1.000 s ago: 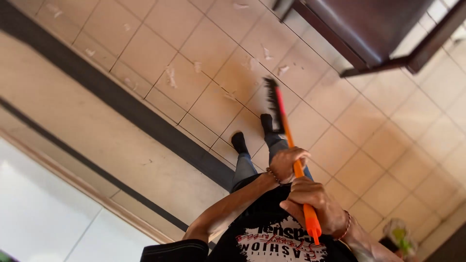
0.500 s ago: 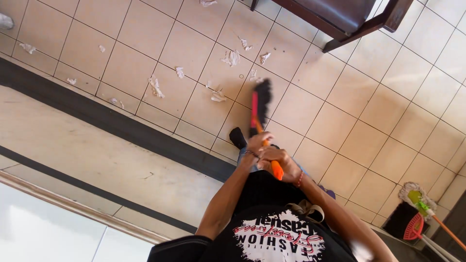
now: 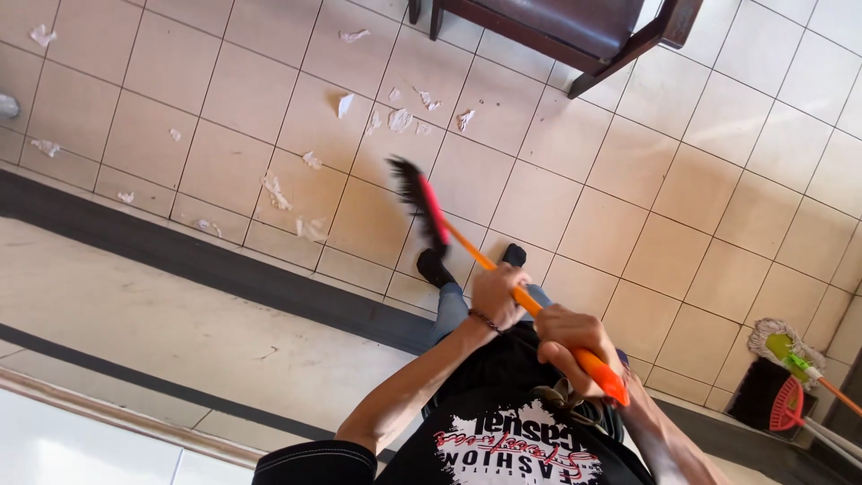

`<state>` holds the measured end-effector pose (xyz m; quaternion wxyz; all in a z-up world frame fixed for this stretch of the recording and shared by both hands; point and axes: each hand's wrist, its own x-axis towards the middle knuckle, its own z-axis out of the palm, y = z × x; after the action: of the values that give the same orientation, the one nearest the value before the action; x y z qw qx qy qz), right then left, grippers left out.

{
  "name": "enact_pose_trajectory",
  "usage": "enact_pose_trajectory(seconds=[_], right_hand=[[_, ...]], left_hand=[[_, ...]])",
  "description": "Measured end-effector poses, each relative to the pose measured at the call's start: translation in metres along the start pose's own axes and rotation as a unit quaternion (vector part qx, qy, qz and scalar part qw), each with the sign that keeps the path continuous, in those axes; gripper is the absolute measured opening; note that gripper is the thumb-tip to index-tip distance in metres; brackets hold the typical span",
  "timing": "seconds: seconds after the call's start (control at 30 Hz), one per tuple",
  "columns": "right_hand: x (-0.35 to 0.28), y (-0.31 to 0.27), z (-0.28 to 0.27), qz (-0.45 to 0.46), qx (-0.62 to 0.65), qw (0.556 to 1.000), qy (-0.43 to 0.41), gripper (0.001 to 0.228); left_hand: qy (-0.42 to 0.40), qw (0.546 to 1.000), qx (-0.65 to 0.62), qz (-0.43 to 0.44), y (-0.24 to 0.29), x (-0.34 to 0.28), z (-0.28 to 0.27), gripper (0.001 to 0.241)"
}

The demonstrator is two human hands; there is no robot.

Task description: Sweeping the floor and organizing sandals in an outdoor-facing hallway or courtyard area.

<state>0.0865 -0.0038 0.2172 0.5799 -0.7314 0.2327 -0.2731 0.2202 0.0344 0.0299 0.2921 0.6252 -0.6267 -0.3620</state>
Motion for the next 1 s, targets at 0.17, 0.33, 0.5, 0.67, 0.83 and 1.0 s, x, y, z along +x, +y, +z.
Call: enact_pose_trajectory(seconds=[0.17, 0.33, 0.5, 0.67, 0.83, 1.0], right_hand=[[-0.009, 0.019, 0.01, 0.076, -0.107, 0.991, 0.035, 0.02], [0.0, 0.079, 0.03, 0.072, -0.135, 0.988, 0.022, 0.017], [0.001, 0.12, 0.028, 0.015, -0.043, 0.999, 0.019, 0.026], [-0.005, 0.148, 0.006, -0.015, 0.104, 0.994, -0.002, 0.023], [-0.034, 0.141, -0.056, -0.003, 0.149, 0.989, 0.006, 0.027], [-0.063, 0.057, -0.124, -0.047, 0.086, 0.994, 0.051, 0.033]], left_hand=[[-0.092, 0.987, -0.097, 0.083, -0.028, 0.022, 0.071, 0.008], [-0.154, 0.958, -0.237, 0.048, -0.123, 0.034, 0.141, 0.018], [-0.101, 0.982, -0.13, -0.092, -0.136, 0.024, 0.088, 0.024], [0.008, 0.974, 0.063, -0.218, -0.138, 0.011, 0.061, 0.029], [0.015, 0.949, 0.201, -0.241, -0.073, 0.034, 0.067, 0.017], [-0.158, 0.97, 0.155, -0.098, 0.043, 0.066, 0.075, 0.023]])
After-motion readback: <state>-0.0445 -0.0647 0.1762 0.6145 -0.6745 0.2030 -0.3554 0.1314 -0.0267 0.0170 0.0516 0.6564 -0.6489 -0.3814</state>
